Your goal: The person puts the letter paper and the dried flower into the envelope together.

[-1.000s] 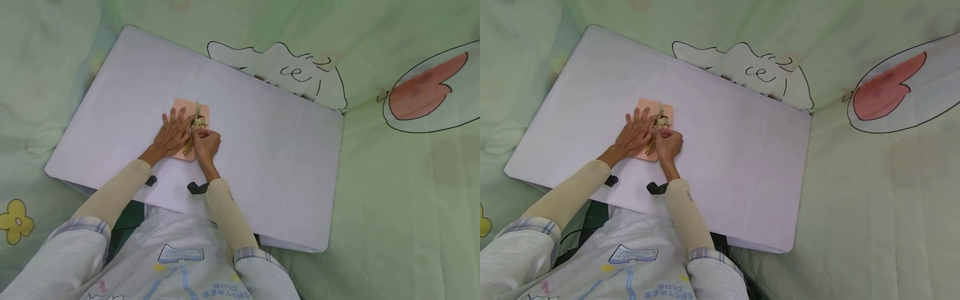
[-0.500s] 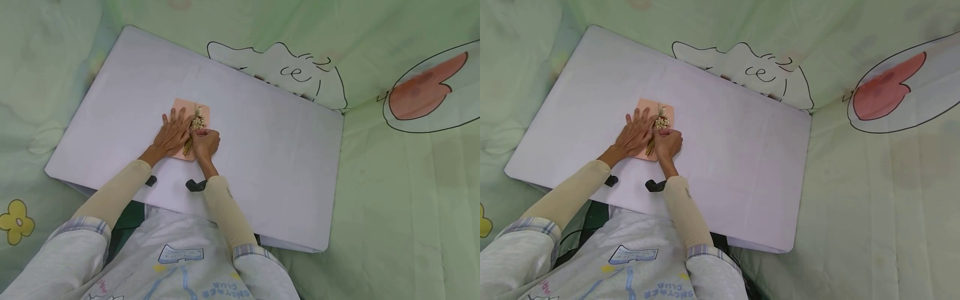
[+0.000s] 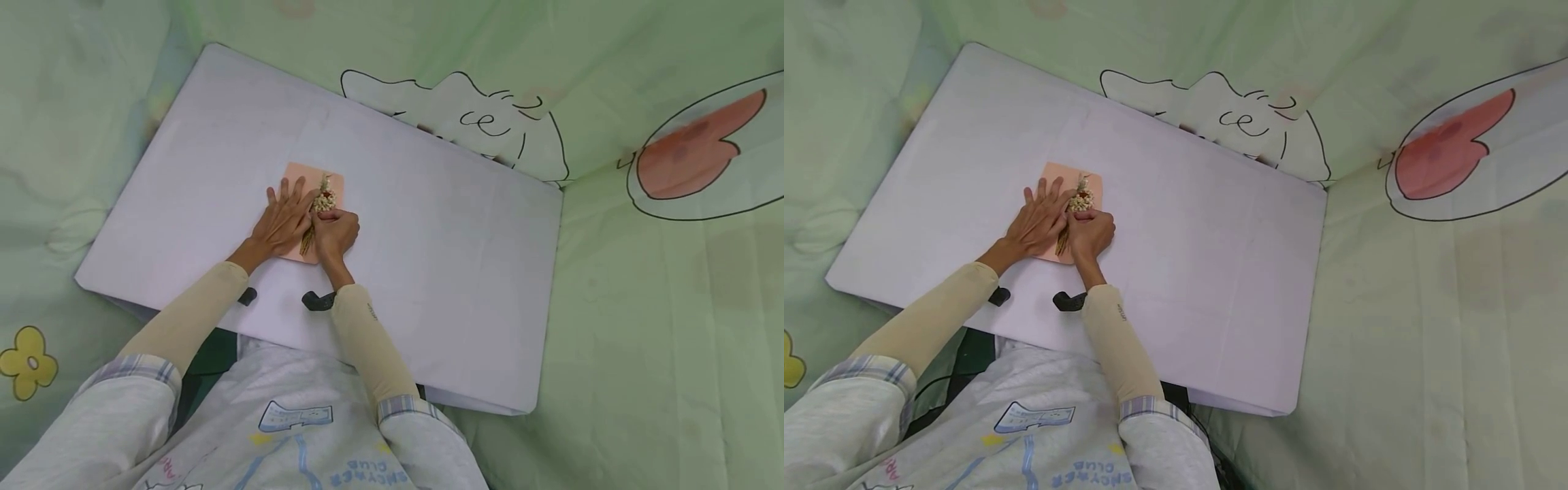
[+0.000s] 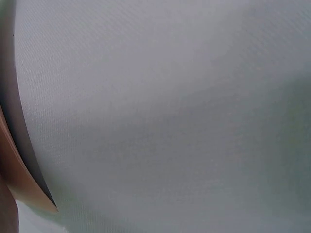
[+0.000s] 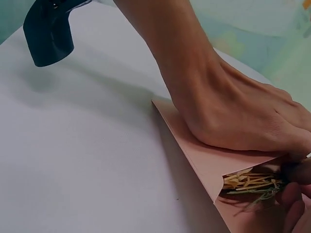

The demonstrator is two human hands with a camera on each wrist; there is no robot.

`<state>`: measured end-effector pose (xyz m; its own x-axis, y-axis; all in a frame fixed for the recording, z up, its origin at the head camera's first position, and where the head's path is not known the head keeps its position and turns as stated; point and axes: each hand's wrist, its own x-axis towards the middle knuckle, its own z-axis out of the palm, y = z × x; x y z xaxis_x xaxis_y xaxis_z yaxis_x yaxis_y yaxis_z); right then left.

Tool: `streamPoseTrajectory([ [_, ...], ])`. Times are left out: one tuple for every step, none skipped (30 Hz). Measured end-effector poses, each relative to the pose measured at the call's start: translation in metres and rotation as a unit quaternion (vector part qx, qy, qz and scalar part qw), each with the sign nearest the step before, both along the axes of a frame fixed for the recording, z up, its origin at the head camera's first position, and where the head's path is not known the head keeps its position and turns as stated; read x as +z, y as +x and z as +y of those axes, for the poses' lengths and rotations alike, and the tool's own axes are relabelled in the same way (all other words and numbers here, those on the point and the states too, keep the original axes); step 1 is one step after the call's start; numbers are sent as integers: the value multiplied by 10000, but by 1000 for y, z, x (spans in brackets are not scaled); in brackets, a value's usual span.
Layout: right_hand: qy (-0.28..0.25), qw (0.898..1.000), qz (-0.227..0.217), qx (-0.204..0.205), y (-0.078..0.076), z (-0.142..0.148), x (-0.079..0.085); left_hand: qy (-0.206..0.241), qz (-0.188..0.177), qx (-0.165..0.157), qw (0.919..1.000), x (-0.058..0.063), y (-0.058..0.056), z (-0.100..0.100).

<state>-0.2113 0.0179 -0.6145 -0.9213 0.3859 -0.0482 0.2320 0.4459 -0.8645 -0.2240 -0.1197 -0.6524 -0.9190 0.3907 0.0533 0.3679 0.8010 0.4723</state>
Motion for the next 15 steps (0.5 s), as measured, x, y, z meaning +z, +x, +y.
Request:
streamPoseTrajectory([
  [14, 10000, -27, 53, 0, 0, 1, 29, -1, -2, 10000, 0, 0, 0],
  [13, 9999, -30, 109, 0, 0, 2, 57, -2, -2, 10000, 0, 0, 0],
  [6, 9998, -32, 181, 0, 0, 2, 79, 0, 0, 10000, 0, 1, 0],
  [-15, 9997, -18, 242, 0, 0, 2, 100, -8, 3, 9999, 0, 1, 0],
  [-39, 9996, -2, 297, 0, 1, 1, 122, -17, 3, 9999, 0, 1, 0],
  [-70, 9993, 21, 355, 0, 1, 0, 129, -18, 3, 9999, 0, 1, 0],
  [-83, 9991, 37, 413, 0, 1, -1, 131, -28, 3, 9999, 0, 1, 0],
  [-105, 9988, 67, 478, 0, 2, -2, 132, -31, 9, 9999, 0, 1, -1],
  [-141, 9983, 94, 554, 1, 3, -4, 139, -40, 10, 9999, 0, 1, -1],
  [-218, 9977, 141, 625, 2, 4, -5, 141, -48, 10, 9999, -1, 1, -1],
  [-305, 9968, 182, 715, 3, 5, -6, 137, -44, 10, 9999, -1, 0, -1],
  [-410, 9957, 202, 805, 4, 6, -7, 138, -40, 9, 9999, -1, 0, -1],
  [-537, 9945, 197, 882, 4, 8, -8, 136, -29, 10, 9999, -1, 0, -1],
  [-682, 9930, 190, 948, 5, 9, -8, 123, -10, 8, 9999, -1, -1, -1],
  [-824, 9916, 171, 980, 6, 10, -9, 89, 1, -2, 10000, -1, -1, -1],
])
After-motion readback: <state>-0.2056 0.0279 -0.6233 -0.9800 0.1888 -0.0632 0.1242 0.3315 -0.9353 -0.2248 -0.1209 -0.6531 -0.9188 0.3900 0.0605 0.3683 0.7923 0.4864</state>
